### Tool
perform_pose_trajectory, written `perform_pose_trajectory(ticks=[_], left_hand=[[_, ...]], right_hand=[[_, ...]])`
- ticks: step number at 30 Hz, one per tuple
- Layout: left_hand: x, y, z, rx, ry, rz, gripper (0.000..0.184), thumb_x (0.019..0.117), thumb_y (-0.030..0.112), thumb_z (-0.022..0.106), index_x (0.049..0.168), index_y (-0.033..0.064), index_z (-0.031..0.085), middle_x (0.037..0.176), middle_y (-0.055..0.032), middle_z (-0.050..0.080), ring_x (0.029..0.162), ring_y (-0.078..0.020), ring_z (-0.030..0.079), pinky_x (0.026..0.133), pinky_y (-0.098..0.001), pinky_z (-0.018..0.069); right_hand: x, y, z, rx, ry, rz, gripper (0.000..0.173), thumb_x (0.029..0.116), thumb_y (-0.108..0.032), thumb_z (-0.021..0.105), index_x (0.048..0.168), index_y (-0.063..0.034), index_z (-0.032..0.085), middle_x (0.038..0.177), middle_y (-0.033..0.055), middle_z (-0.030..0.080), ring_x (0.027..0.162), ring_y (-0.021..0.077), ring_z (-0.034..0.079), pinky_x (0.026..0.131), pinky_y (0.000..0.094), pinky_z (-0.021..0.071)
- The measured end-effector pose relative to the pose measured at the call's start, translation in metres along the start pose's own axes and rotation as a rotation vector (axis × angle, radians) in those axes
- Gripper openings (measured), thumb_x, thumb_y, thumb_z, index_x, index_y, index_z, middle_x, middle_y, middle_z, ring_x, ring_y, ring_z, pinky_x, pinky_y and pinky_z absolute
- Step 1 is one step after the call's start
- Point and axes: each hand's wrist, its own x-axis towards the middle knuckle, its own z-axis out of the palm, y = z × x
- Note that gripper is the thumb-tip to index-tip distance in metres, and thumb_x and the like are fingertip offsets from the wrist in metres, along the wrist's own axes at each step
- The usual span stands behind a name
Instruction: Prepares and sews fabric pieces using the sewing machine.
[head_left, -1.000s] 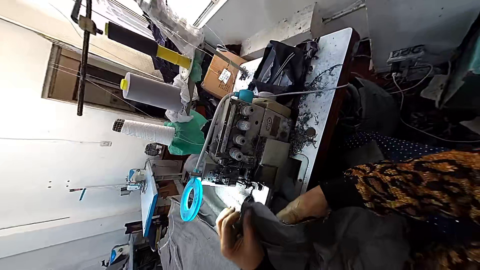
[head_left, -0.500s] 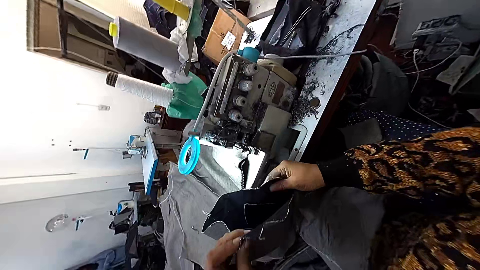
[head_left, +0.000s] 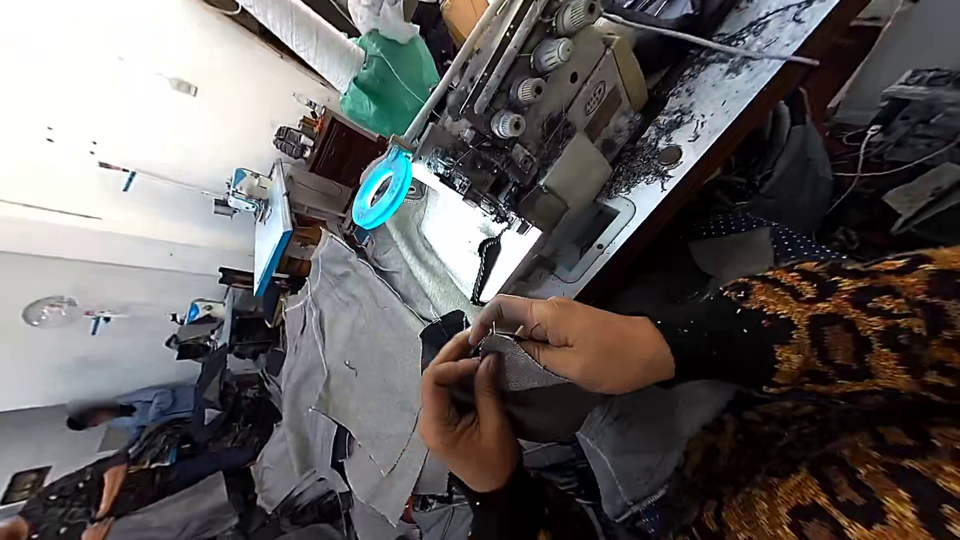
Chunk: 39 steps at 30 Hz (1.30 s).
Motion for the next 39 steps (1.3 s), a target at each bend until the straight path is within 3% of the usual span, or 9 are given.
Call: perform_pose_trajectory(ticks=[8, 13, 16, 18, 21, 23, 27, 31, 39], left_hand=[[-0.012, 0.005, -0.018, -0.023, 0.015, -0.135, 0.016, 0.0821, -0.007, 0.069, 0.089, 0.007, 0.065, 0.086, 0.0061, 0.076, 0.088, -0.0018, 0.074, 0.081, -0.0201, 0.0621], [-0.001, 0.015, -0.024, 0.049, 0.07, -0.043, 0.019, 0.0826, -0.008, 0.069, 0.092, 0.0075, 0.064, 0.084, 0.0098, 0.074, 0.086, 0.0, 0.073, 0.08, -0.0198, 0.0625], [0.031, 0.041, -0.043, 0.142, 0.117, 0.093, 0.02, 0.0891, -0.005, 0.067, 0.096, 0.0123, 0.061, 0.087, 0.0151, 0.071, 0.088, 0.0026, 0.07, 0.082, -0.0175, 0.0605], [0.052, 0.052, -0.048, 0.154, 0.1, 0.177, 0.02, 0.0929, -0.002, 0.066, 0.101, 0.0153, 0.059, 0.093, 0.0171, 0.071, 0.092, 0.0023, 0.07, 0.086, -0.0181, 0.0598], [0.075, 0.033, -0.028, 0.213, -0.045, 0.249, 0.015, 0.0947, 0.005, 0.067, 0.108, 0.0056, 0.061, 0.101, 0.0109, 0.07, 0.094, 0.0061, 0.066, 0.088, -0.016, 0.0569], [0.08, -0.005, 0.003, 0.205, -0.116, 0.192, 0.022, 0.0903, 0.0, 0.067, 0.109, -0.0101, 0.061, 0.095, -0.0038, 0.071, 0.085, 0.0026, 0.067, 0.082, -0.0185, 0.0577], [0.059, -0.076, 0.07, 0.253, -0.211, -0.013, 0.023, 0.0888, 0.002, 0.07, 0.111, -0.0053, 0.067, 0.09, -0.0134, 0.075, 0.079, -0.0194, 0.072, 0.078, -0.0402, 0.0586], [0.036, -0.065, 0.101, 0.576, -0.096, 0.121, 0.015, 0.0919, 0.009, 0.067, 0.099, 0.0052, 0.079, 0.101, -0.0186, 0.073, 0.101, -0.0424, 0.066, 0.089, -0.0579, 0.047], [0.0, -0.036, 0.132, 0.685, -0.12, 0.122, 0.031, 0.096, 0.015, 0.06, 0.116, -0.0027, 0.075, 0.116, -0.0231, 0.073, 0.112, -0.043, 0.07, 0.096, -0.0499, 0.0562]], right_hand=[[0.0, 0.008, 0.026, 0.083, 0.191, 0.159, 0.013, 0.0957, 0.001, 0.06, 0.097, -0.0064, 0.05, 0.065, -0.0032, 0.045, 0.053, 0.0016, 0.043, 0.049, 0.017, 0.0362], [-0.004, 0.019, 0.024, 0.04, 0.103, -0.075, 0.007, 0.098, -0.01, 0.061, 0.096, -0.004, 0.059, 0.066, -0.0031, 0.054, 0.055, -0.0016, 0.05, 0.051, 0.015, 0.0425], [-0.02, 0.021, 0.012, -0.143, -0.166, -0.228, 0.047, 0.1, -0.045, 0.057, 0.088, -0.0009, 0.067, 0.064, 0.0032, 0.06, 0.058, 0.0098, 0.06, 0.051, 0.031, 0.049], [-0.035, 0.032, 0.007, -0.226, -0.338, -0.186, 0.041, 0.0972, -0.037, 0.064, 0.088, 0.0029, 0.066, 0.072, 0.015, 0.065, 0.066, 0.0279, 0.067, 0.057, 0.049, 0.0523], [-0.046, 0.061, -0.012, -0.281, -0.343, -0.148, 0.027, 0.0978, -0.018, 0.063, 0.096, 0.0088, 0.067, 0.085, 0.0229, 0.068, 0.082, 0.0364, 0.07, 0.074, 0.0533, 0.0549], [-0.059, 0.087, -0.024, -0.424, -0.152, -0.184, 0.033, 0.0995, -0.022, 0.061, 0.088, 0.0083, 0.067, 0.077, 0.0216, 0.068, 0.074, 0.0336, 0.07, 0.07, 0.0472, 0.0565], [-0.1, 0.12, -0.018, -0.549, 0.236, -0.187, 0.056, 0.1, -0.036, 0.06, 0.057, -0.001, 0.051, 0.053, 0.0137, 0.052, 0.048, 0.0233, 0.055, 0.049, 0.0354, 0.0468], [-0.114, 0.115, -0.012, -0.296, 0.128, 0.02, 0.057, 0.1032, -0.042, 0.054, 0.067, 0.0025, 0.061, 0.059, 0.0143, 0.06, 0.054, 0.0198, 0.061, 0.053, 0.0362, 0.0499], [-0.12, 0.115, -0.012, -0.265, 0.287, -0.027, 0.064, 0.1093, -0.041, 0.04, 0.064, 0.0016, 0.055, 0.056, 0.0128, 0.055, 0.053, 0.0156, 0.058, 0.052, 0.0301, 0.0467]])
